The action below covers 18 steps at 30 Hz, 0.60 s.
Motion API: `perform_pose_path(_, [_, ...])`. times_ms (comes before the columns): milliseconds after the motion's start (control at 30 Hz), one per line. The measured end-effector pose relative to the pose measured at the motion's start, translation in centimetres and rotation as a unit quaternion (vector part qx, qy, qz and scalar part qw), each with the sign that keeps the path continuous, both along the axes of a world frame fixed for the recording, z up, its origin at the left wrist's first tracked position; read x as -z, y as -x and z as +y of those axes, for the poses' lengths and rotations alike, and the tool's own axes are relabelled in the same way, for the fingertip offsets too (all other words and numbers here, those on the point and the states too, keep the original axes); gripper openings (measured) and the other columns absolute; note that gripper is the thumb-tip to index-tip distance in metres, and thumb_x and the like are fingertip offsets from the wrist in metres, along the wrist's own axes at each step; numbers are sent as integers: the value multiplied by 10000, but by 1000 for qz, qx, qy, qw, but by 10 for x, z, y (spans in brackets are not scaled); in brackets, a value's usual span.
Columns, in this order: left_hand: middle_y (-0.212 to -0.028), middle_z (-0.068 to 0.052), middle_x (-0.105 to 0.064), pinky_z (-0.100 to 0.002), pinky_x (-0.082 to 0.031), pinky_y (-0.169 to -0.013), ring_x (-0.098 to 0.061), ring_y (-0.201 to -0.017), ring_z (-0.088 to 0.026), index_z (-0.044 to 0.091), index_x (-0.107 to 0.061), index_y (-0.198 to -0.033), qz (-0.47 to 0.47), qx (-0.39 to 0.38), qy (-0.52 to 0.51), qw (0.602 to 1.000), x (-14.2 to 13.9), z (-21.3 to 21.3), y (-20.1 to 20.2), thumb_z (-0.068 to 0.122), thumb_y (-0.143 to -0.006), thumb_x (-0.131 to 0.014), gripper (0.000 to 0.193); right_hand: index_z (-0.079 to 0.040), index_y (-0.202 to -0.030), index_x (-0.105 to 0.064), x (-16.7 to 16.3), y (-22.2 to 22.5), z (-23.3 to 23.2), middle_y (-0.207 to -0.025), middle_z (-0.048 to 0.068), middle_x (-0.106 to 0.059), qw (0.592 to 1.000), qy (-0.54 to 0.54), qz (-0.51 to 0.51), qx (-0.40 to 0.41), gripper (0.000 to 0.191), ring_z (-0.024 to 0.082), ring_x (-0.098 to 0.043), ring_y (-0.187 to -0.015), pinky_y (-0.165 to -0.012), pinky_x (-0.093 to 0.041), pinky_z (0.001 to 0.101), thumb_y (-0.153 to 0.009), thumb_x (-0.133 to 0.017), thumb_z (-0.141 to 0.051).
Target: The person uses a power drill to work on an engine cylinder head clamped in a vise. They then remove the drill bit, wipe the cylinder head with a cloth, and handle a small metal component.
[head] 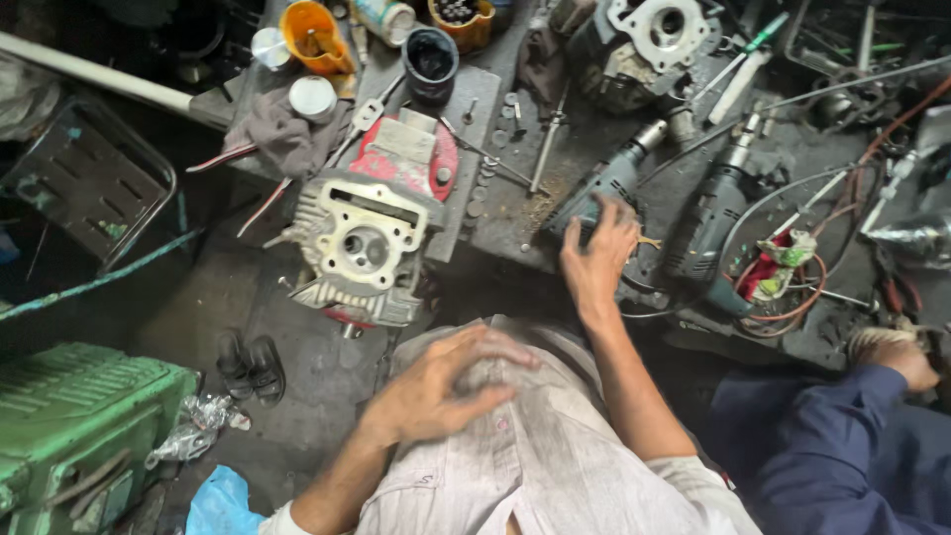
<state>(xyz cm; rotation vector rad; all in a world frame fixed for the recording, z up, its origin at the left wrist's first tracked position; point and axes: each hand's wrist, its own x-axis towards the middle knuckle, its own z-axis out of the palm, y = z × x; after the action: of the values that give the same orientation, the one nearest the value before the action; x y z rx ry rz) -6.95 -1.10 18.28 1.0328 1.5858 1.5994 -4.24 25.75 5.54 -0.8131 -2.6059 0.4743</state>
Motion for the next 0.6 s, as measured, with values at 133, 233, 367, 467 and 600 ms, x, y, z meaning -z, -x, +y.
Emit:
perform_pose_path(133, [-1257,-48,-712,-369,-520,-1024,-673,-1171,-222,121,-658,-1290,-12,22,134,991,0,44,-13,279,-957,-672,369,32,-1444,-423,15,7,54,-1395,288,-448,993,101,24,59,700,468,-429,-1279,-1089,-351,519,-936,-749,-321])
perform_pose_path(233, [-1282,-62,-691,-375,-507,-1019,-646,-1197,-241,108,-636,-1312,28,32,121,992,-5,63,-18,297,-960,-668,401,67,-1420,-410,16,25,83,-1394,322,-466,988,105,0,110,796,487,-446,-1288,-1078,-371,538,-933,-730,-476])
perform_pose_path(367, [-1272,-57,-698,-373,-511,-1042,-666,-1165,-233,106,-630,-1309,51,34,112,992,-9,77,-27,298,-958,-664,402,46,-1372,-465,2,53,112,-1318,313,-577,954,183,-99,214,866,483,-532,-1258,-1060,-414,550,-915,-650,-666])
perform_pose_path(467, [-1282,-70,-694,-377,-514,-1041,-664,-1184,-239,101,-650,-1287,28,43,109,993,-10,77,-33,275,-956,-661,375,-3,-1268,-574,-10,64,131,-1237,286,-649,938,197,-110,264,778,474,-592,-1196,-1032,-445,542,-869,-651,-666])
perform_pose_path(600, [-1260,-63,-717,-380,-501,-1093,-667,-1226,-216,86,-639,-1283,-47,45,85,994,-6,63,-39,234,-963,-652,352,-46,-1103,-696,-16,58,142,-1196,255,-702,937,216,-92,258,619,430,-643,-1171,-1014,-483,495,-833,-704,-604])
